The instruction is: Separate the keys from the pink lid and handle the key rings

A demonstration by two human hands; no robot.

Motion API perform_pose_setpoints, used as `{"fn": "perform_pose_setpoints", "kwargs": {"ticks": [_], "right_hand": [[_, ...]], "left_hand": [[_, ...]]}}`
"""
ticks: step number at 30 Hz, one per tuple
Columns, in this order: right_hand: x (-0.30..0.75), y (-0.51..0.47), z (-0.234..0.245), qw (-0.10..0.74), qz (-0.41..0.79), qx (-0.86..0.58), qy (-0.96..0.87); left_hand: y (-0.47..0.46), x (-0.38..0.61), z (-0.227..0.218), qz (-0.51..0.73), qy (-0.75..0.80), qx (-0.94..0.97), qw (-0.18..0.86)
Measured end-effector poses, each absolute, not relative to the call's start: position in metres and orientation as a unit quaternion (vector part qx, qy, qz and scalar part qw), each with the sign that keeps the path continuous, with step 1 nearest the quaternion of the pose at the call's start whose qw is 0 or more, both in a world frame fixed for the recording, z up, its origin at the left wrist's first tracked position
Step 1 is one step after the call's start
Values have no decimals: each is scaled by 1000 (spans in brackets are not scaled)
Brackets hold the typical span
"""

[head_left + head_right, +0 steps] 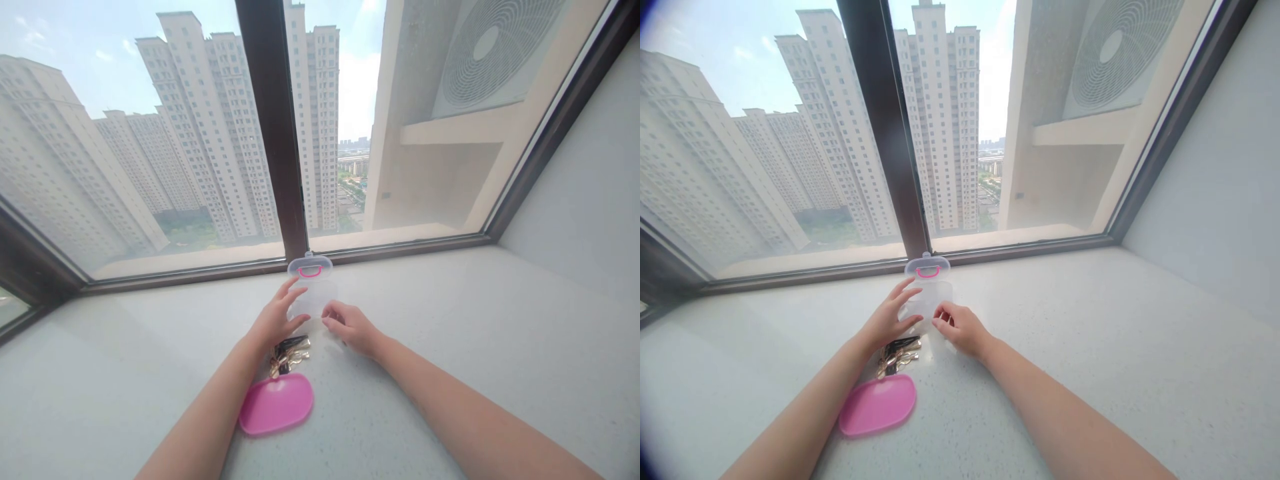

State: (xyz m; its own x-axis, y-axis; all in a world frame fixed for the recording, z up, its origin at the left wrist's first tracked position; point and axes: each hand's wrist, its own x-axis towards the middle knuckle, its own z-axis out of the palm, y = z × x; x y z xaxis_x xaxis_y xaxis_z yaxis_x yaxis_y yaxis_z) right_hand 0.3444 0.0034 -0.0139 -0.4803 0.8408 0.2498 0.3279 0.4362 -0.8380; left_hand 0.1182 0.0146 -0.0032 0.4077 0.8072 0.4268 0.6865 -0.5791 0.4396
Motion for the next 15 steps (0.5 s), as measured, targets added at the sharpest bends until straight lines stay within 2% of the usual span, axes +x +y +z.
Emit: {"fn": "perform_pose_setpoints", "kwargs": {"ticks": [10, 15], "right_hand": [[344, 2, -13, 326, 374, -386, -778], [345, 0, -15, 396, 353, -372, -761]], "left_hand": [[16, 114, -6, 331, 442, 830, 81], [16, 114, -8, 321, 433, 837, 94]]}}
